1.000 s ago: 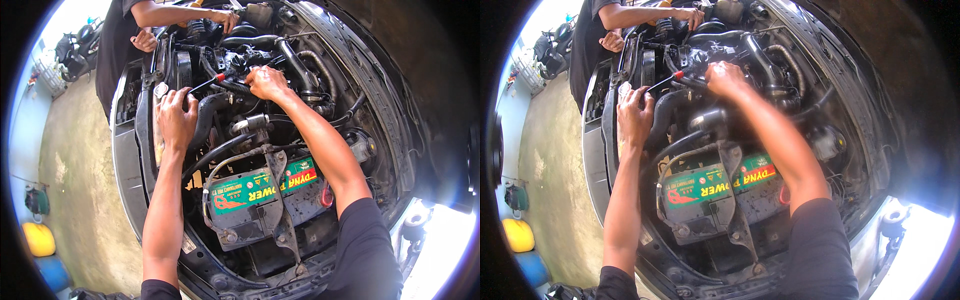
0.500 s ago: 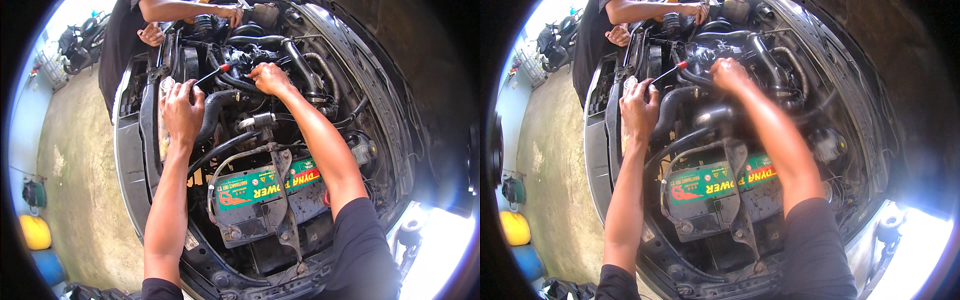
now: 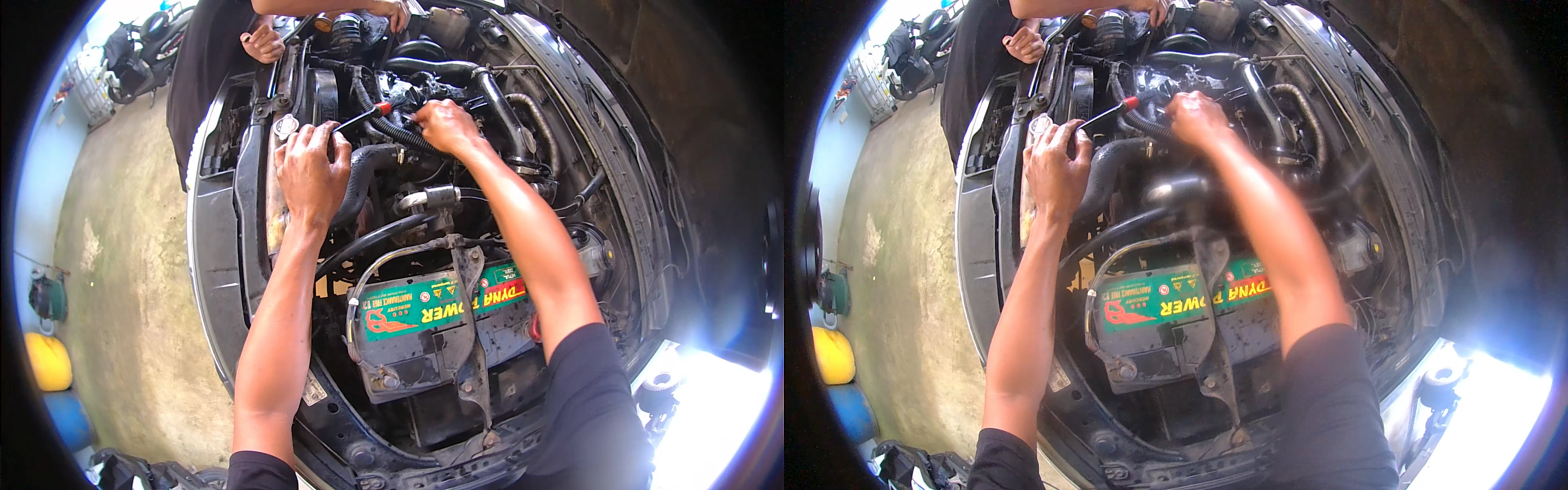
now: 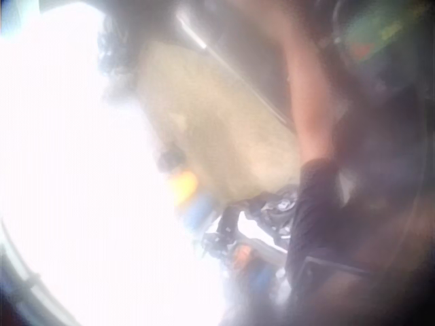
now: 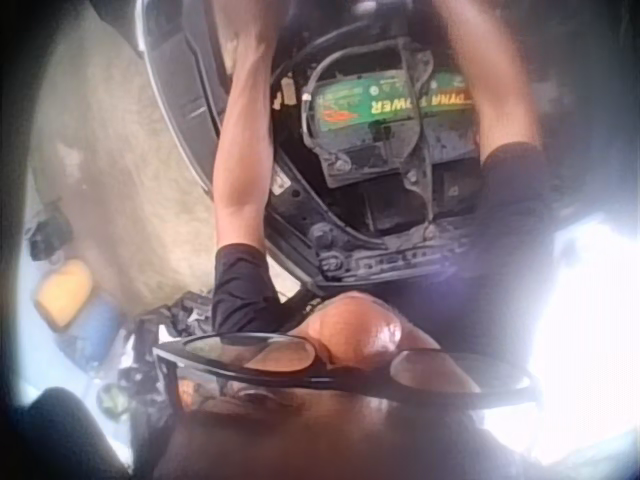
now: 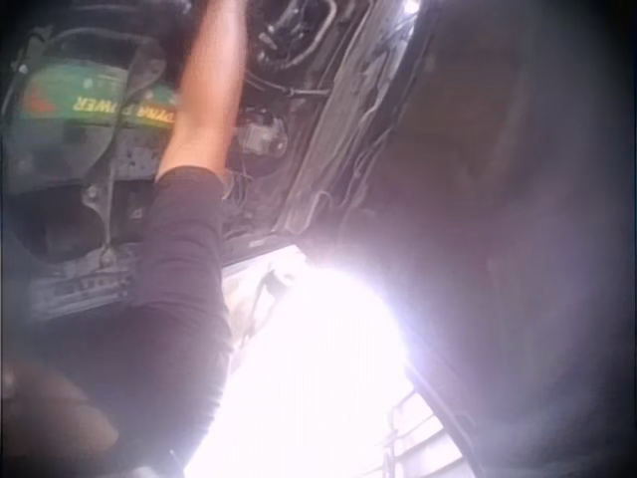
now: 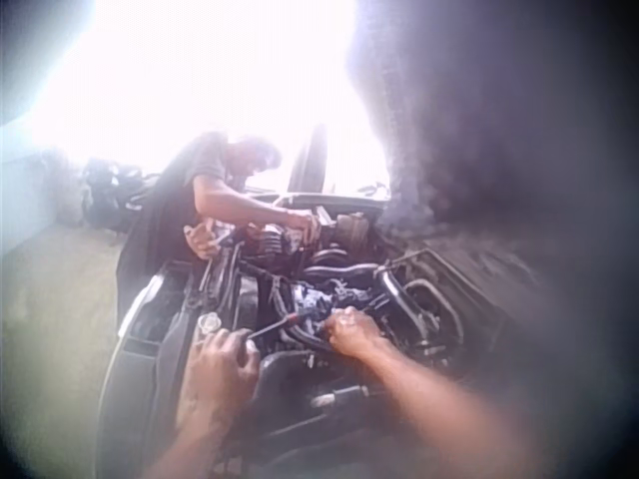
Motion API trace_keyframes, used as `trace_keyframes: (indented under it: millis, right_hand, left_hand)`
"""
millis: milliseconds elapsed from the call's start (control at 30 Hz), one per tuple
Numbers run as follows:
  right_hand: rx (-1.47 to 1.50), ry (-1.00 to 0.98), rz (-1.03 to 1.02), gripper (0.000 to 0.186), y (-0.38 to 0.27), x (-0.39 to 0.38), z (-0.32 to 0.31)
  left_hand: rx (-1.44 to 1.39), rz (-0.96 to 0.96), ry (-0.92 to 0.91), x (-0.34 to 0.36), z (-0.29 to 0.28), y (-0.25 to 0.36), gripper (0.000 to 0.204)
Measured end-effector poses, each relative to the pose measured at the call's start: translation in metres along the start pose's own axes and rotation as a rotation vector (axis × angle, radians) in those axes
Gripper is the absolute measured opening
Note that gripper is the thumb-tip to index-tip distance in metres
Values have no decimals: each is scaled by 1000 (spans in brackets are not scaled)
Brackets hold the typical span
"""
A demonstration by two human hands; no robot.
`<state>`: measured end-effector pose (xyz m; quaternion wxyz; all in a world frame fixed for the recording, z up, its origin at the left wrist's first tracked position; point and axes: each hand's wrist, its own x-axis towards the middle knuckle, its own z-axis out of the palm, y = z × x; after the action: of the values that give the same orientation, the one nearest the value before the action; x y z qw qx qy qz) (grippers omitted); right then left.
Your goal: The person works on a car engine with the hood open, using a screwdriver to adjust components and placing a cardboard sheet over the engine bay. A coworker assists nearby. The person retrieves cardboard from the floor and positions it over the engine before resuming adjustments.
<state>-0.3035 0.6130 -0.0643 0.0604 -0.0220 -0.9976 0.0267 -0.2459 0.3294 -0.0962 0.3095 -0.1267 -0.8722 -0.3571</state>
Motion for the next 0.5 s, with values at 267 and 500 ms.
trace_keyframes:
  millis: [267, 500]
  right_hand:
    - [63, -45, -156, 32, -3, 17, 11]
    - [26, 5, -13, 30, -1, 17, 4]
  left_hand:
    - [24, -10, 2, 0, -4, -12, 31]
    - [-6, 15, -7, 1, 2, -2, 31]
